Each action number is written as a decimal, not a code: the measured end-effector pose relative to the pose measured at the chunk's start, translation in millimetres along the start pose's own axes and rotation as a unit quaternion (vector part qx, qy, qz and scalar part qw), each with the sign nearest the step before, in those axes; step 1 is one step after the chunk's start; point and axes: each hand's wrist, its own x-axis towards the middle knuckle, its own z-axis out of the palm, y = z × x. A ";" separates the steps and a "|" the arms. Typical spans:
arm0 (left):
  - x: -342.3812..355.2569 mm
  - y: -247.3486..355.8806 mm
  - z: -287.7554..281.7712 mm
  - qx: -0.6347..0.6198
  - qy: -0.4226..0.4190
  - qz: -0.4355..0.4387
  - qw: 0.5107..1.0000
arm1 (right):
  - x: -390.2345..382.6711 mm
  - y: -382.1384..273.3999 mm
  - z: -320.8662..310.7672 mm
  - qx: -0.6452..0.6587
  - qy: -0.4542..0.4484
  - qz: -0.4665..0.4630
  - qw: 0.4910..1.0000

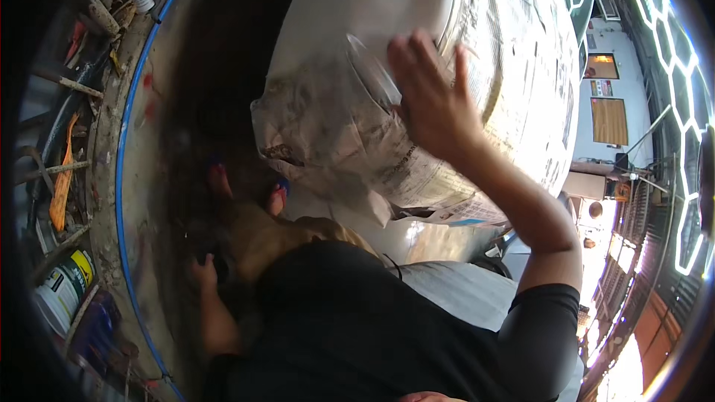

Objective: The person sands the front panel of a white car using a piece of sandpaper and a cloth.

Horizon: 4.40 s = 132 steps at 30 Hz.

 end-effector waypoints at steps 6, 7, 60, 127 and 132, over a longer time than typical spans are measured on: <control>4.1 13.7 -1.5 -0.095 -0.085 -0.064 0.990 | 36.3 33.1 1.6 -0.019 0.023 0.105 0.994; 9.6 10.1 -3.4 -0.110 -0.127 -0.047 0.985 | 36.1 18.4 -4.6 -0.056 -0.004 0.075 0.996; -58.3 37.1 -57.5 -0.146 -0.039 -0.226 0.962 | 48.6 28.6 9.5 -0.021 -0.037 -0.079 0.996; -69.0 63.8 -64.2 -0.112 -0.042 -0.242 0.963 | 52.9 42.0 9.1 -0.013 -0.089 -0.147 0.985; -55.2 58.3 -41.2 -0.084 -0.048 -0.130 0.987 | 85.8 39.2 12.1 -0.092 -0.090 -0.145 0.981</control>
